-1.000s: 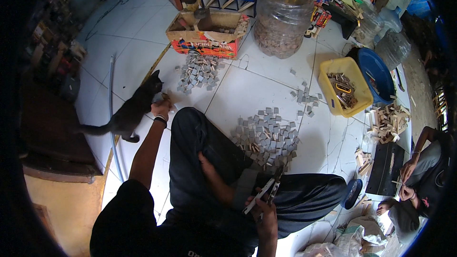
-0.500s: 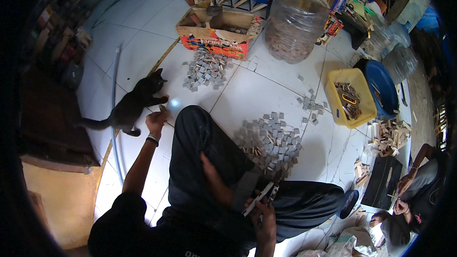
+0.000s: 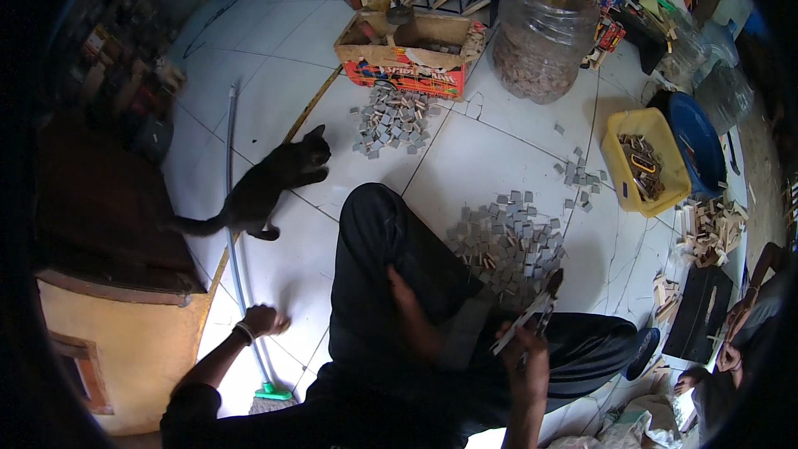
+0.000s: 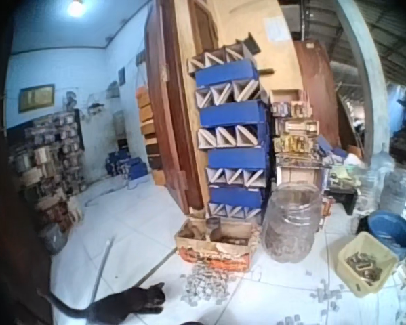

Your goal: The person sits on the floor and repeatedly picks up small rectangular components, inserts a metal pin into each, and places them into a growing pile. A black cat is briefly petted during the task.

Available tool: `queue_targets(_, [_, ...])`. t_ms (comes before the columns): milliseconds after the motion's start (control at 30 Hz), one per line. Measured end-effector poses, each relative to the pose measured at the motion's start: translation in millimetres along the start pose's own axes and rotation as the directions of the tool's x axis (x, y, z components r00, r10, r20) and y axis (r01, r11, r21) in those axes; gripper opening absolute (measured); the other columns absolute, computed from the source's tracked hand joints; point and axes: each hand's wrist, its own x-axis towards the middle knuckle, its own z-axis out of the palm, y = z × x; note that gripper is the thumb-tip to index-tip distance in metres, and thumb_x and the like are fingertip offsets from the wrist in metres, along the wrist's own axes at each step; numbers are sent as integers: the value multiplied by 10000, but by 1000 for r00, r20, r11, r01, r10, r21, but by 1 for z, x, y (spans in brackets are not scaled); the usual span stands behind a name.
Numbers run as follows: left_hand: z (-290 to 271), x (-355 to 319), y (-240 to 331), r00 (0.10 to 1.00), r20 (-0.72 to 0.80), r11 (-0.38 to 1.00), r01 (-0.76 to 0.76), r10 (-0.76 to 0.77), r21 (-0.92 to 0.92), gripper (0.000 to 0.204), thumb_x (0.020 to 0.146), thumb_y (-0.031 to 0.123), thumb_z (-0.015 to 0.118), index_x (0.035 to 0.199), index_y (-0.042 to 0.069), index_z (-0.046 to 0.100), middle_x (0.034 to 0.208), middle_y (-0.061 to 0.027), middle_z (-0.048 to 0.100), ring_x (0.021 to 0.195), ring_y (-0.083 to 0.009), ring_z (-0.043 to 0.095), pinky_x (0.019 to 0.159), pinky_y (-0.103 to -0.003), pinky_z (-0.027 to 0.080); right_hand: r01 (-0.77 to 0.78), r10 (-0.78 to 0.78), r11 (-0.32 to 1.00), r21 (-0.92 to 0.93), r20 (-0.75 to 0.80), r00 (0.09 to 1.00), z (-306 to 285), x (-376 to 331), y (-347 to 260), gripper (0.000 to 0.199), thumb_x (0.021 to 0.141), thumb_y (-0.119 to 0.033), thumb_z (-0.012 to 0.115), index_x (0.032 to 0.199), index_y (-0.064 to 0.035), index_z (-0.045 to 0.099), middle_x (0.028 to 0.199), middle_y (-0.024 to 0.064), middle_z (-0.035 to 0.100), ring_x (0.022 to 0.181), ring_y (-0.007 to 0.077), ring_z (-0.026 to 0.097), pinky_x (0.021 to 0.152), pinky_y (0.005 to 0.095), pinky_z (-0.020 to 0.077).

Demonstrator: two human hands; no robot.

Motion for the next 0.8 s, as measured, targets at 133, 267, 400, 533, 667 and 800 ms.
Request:
queue_targets(133, [-41, -8, -47, 902, 336, 912, -351, 269, 211, 437, 798, 513, 799, 997, 124, 798, 1071, -151, 771, 1091, -341, 720, 975, -528, 549, 103, -102, 994, -22, 66, 993, 7, 18, -12, 353, 990, -221, 615, 1275, -14, 598, 1107, 128, 681, 991, 179, 655, 868, 297, 522])
queue_targets(267, [-165, 33, -23, 384, -913, 989, 1, 137, 149, 545, 842, 414, 790, 1258, 95, 638, 966, -148, 694, 924, -309, 699, 814, -443, 563, 136, -133, 991, -22, 96, 986, 13, 33, -7, 315, 977, -191, 625, 1253, -42, 596, 1101, 110, 674, 1025, 202, 651, 905, 308, 507])
queue_targets(400, [-310, 100, -25, 396, -907, 968, -245, 143, 46, 1004, 595, 392, 984, 1427, 44, 544, 1171, -200, 698, 1085, -402, 680, 983, -469, 538, -78, 65, 987, 139, 96, 993, 0, 56, 5, 316, 949, -166, 636, 1249, -74, 604, 1039, 85, 672, 1006, 220, 651, 903, 331, 514])
queue_targets(533, [-338, 149, -53, 885, -446, 900, -297, 134, -318, 1122, 512, 544, 985, 1392, -34, 599, 1325, -215, 694, 1199, -362, 671, 1060, -396, 506, -120, 111, 979, 165, 62, 992, -22, 65, 23, 259, 905, -188, 676, 1122, -60, 615, 1039, 97, 696, 979, 259, 680, 897, 417, 534])
queue_targets(667, [-293, 159, -80, 974, 65, 851, -156, 217, -501, 650, 721, 584, 869, 1262, 232, 788, 1466, -81, 650, 1418, -276, 527, 1136, -495, 419, -85, 88, 966, 242, -1, 996, -32, 65, 28, 254, 898, -179, 680, 1114, -61, 617, 1038, 102, 703, 1003, 267, 678, 925, 424, 527])
queue_targets(800, [-209, 119, -129, 823, 381, 857, -224, 422, -464, 521, 956, 455, 689, 1388, 163, 692, 1578, -32, 544, 1535, -185, 365, 1251, -441, 295, -114, 125, 959, 260, -23, 992, -27, 61, 22, 303, 902, -146, 674, 1179, -38, 614, 1057, 107, 693, 1016, 269, 656, 934, 407, 510])
